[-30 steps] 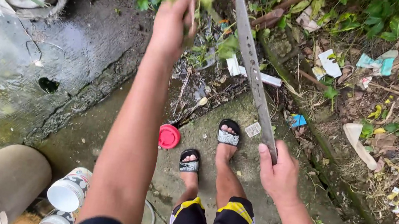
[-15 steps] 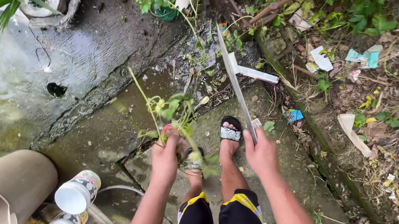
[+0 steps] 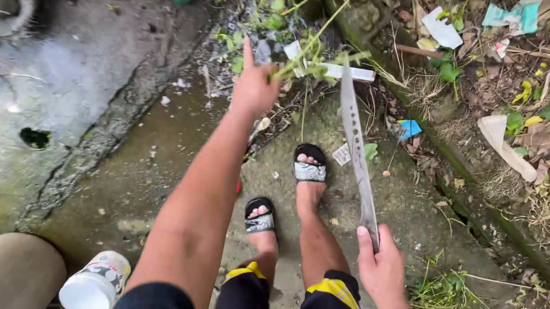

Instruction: Cutting and removing overgrown vines from a fence or trellis using a machete.

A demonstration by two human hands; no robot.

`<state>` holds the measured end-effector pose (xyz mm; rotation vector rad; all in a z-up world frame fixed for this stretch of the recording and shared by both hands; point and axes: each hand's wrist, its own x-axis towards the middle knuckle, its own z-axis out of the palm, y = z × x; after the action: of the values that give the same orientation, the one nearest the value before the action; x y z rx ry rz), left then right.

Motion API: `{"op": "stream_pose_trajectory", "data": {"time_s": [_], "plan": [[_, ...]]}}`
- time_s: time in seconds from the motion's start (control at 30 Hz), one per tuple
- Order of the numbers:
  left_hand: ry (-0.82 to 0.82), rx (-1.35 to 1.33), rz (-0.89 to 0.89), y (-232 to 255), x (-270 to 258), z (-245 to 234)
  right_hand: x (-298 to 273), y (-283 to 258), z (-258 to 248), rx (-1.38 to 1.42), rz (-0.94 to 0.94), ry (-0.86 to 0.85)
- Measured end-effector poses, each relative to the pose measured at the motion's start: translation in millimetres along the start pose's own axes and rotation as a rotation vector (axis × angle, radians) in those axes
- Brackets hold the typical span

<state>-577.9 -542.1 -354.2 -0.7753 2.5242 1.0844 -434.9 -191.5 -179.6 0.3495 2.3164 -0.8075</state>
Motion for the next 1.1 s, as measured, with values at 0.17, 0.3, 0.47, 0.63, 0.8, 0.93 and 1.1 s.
{"op": "stream_pose_trajectory", "data": {"time_s": [0.17, 0.3, 0.47, 0.63, 0.8, 0.93, 1.1], "plan": [[-0.182, 0.183, -0.087, 9, 99, 35, 47, 11, -4, -0.018, -0.036, 0.004], [-0.037, 0.043, 0.083, -54, 175, 132, 63, 19, -2, 0.075, 0.141, -0.042], [-0.211, -0.285, -0.2, -29, 181, 146, 73, 35, 13, 0.162, 0.184, -0.059], [0.179, -0.08, -0.03, -29, 144, 168, 65, 35, 17, 0.132, 0.106, 0.029], [0.36, -0.379, 0.17, 47, 35, 88, 45, 7, 3, 0.129, -0.071, 0.136], [0.197, -0.391, 0.104, 87, -64, 34, 25, -10, -9, 0.131, -0.022, 0.103], [-0.041, -0.326, 0.365, 137, -231, -18, -33, -16, -33, 0.168, -0.19, 0.164]]}}
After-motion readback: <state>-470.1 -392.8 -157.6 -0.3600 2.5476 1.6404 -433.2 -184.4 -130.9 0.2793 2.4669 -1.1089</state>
